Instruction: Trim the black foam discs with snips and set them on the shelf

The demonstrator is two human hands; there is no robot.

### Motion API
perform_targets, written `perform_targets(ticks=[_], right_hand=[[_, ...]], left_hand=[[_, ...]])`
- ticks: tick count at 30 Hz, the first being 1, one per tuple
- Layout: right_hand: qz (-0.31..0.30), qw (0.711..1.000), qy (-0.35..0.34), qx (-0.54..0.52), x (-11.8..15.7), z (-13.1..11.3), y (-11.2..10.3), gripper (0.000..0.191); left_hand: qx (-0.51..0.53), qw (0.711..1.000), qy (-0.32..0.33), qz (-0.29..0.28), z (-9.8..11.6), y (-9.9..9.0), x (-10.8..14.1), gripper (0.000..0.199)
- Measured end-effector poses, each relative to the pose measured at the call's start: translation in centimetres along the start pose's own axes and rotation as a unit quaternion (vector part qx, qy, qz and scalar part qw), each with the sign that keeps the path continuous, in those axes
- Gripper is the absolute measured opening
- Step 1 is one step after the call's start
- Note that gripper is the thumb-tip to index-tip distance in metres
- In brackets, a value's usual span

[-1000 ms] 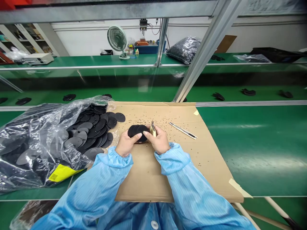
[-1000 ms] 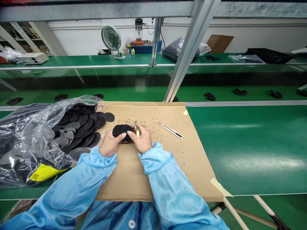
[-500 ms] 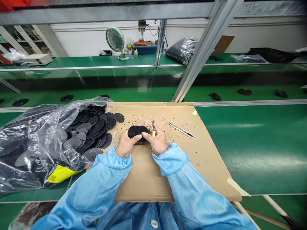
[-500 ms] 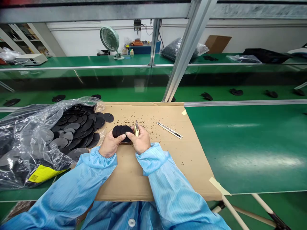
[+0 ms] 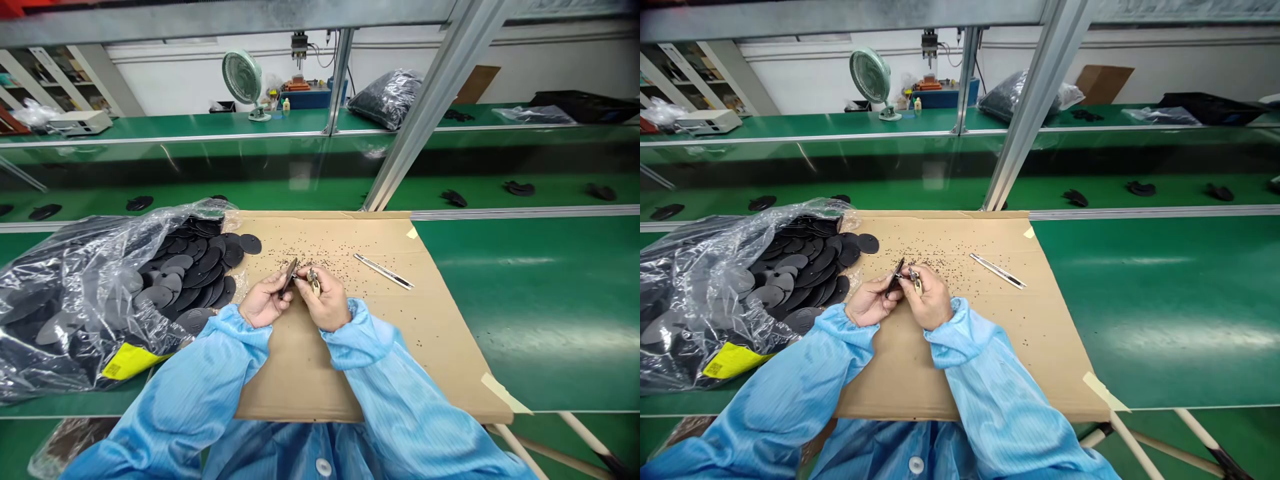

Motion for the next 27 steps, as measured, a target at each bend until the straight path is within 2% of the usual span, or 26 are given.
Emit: perform_targets(ticks=[5,11,15,19,22,24,26,27], right_hand=[[0.015,0.996,-0.078,0.042,0.1,-1.1,-0.2,0.011],[0.035,0.995,-0.09,0.032,0.3,-1.1,0.1,0.01],[0.058,0.998,-0.008,-0.027,0.2,0.5,0.1,0.013],[0.15,0.98,0.111,-0.063,0.2,3.5,-0.7,0.019],[0.205,0.967,0.143,-0.046,0.4,4.7,-1.1,0.02],[0.216,0.968,0.127,-0.027,0.3,4.6,-1.0,0.019],[0.214,0.972,0.1,-0.01,0.1,4.2,-0.7,0.016],[0.21,0.974,0.087,-0.002,0.0,3.9,-0.6,0.015]], left_hand=[[-0.017,1.0,0.002,-0.02,-0.3,-0.1,0.0,0.027],[-0.031,0.999,0.007,-0.037,-0.4,-0.1,-0.1,0.027],[-0.06,0.994,0.091,0.0,0.6,0.0,-0.2,0.031],[-0.107,0.969,0.195,0.108,2.7,-0.8,-0.7,0.041],[-0.172,0.932,0.269,0.174,5.7,-0.7,-1.7,0.046],[-0.259,0.886,0.321,0.211,8.8,0.2,-2.6,0.044],[-0.376,0.81,0.376,0.248,12.4,1.9,-3.5,0.037],[-0.446,0.757,0.403,0.258,14.2,3.2,-4.1,0.033]])
Point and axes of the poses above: each hand's wrist, its own x-axis away from the middle knuckle, its own y-axis out of the palm, z = x × y, the point moved 7 cm from there along -x, towards the middle knuckle, and after that the axes turned 12 degrees about x, right-handed, at the moved point
